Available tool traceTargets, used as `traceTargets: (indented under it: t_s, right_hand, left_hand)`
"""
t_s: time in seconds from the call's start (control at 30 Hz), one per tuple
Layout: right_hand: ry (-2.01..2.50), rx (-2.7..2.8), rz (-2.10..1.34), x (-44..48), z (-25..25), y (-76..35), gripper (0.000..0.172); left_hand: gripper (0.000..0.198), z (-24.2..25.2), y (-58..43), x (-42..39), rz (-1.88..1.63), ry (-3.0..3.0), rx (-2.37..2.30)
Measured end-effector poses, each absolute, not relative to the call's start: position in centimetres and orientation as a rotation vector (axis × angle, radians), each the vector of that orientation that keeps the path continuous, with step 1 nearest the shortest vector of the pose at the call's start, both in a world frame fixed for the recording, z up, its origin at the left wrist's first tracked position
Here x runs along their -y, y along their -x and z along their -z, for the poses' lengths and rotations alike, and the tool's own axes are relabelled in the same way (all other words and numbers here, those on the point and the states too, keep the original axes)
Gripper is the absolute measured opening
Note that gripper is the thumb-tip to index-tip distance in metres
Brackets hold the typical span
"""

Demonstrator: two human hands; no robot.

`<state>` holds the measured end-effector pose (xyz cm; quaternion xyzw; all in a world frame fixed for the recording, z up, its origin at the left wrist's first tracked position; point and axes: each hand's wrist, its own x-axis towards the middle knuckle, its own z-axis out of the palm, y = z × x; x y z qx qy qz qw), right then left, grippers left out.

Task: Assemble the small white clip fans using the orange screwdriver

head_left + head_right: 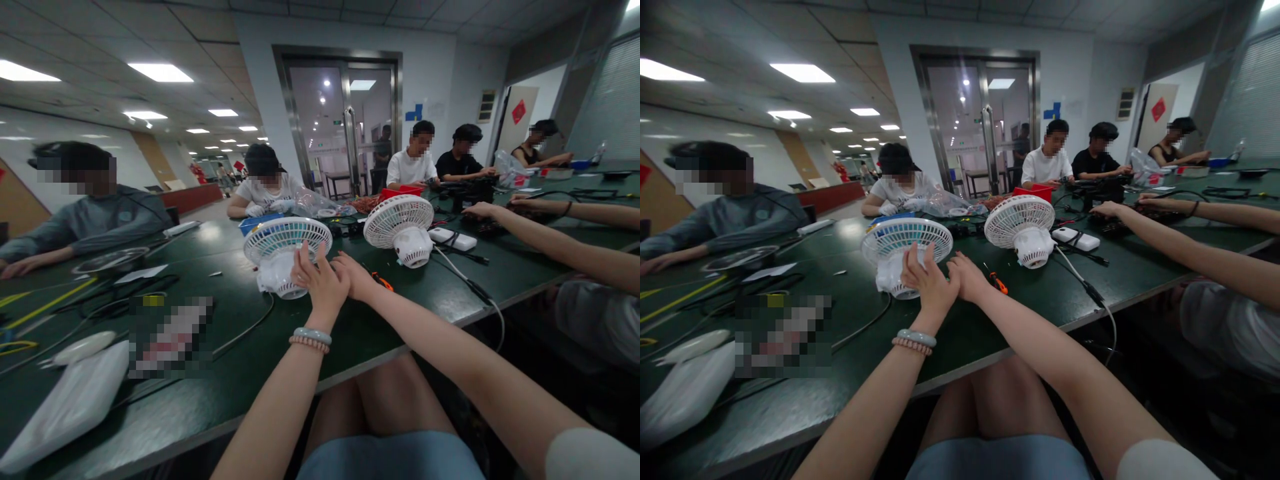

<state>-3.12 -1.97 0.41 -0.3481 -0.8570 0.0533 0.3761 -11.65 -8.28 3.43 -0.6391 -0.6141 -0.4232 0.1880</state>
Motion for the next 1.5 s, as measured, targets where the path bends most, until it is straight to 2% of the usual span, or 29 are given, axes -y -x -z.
traceTargets:
  t_s: [0.17,0.27,0.37,0.43,0.53,0.87,1.1,1.2,1.33,1.5]
  right_hand:
    - [1.023,1.92,0.241,3.6,-1.5,-3.5,0.034]
    - [1.211,1.759,0.406,3.3,-0.9,-7.9,0.037]
    - [1.442,1.643,0.448,2.4,0.7,-11.5,0.063]
    - [1.578,1.595,0.382,1.7,1.9,-12.9,0.082]
    - [1.671,1.554,0.256,0.7,3.0,-13.6,0.094]
    - [1.592,1.596,0.304,-1.3,3.3,-13.8,0.084]
    - [1.674,1.63,0.361,-2.3,3.3,-13.0,0.088]
    - [1.727,1.653,0.378,-2.4,2.5,-12.7,0.086]
    - [1.8,1.748,0.381,-1.9,0.8,-12.8,0.077]
    - [1.857,1.797,0.503,-1.6,-2.0,-13.0,0.051]
  left_hand:
    - [0.063,-2.4,10.6,8.2,1.087,2.12,1.485]
    - [0.058,-1.8,9.7,8.0,0.791,2.542,1.243]
    - [0.046,-1.2,8.8,7.5,0.484,2.804,1.044]
    - [0.039,-0.9,8.5,6.9,0.421,2.842,1.043]
    - [0.034,-0.6,8.7,5.8,0.441,2.813,1.187]
    - [0.03,0.1,8.0,2.5,0.447,2.413,1.626]
    - [0.037,1.1,3.8,0.7,0.62,2.468,1.373]
    - [0.047,1.6,1.7,-0.6,0.712,2.592,1.383]
    - [0.053,1.9,0.0,-2.7,0.842,2.655,1.585]
    - [0.052,2.3,-0.2,-4.9,0.912,2.71,1.727]
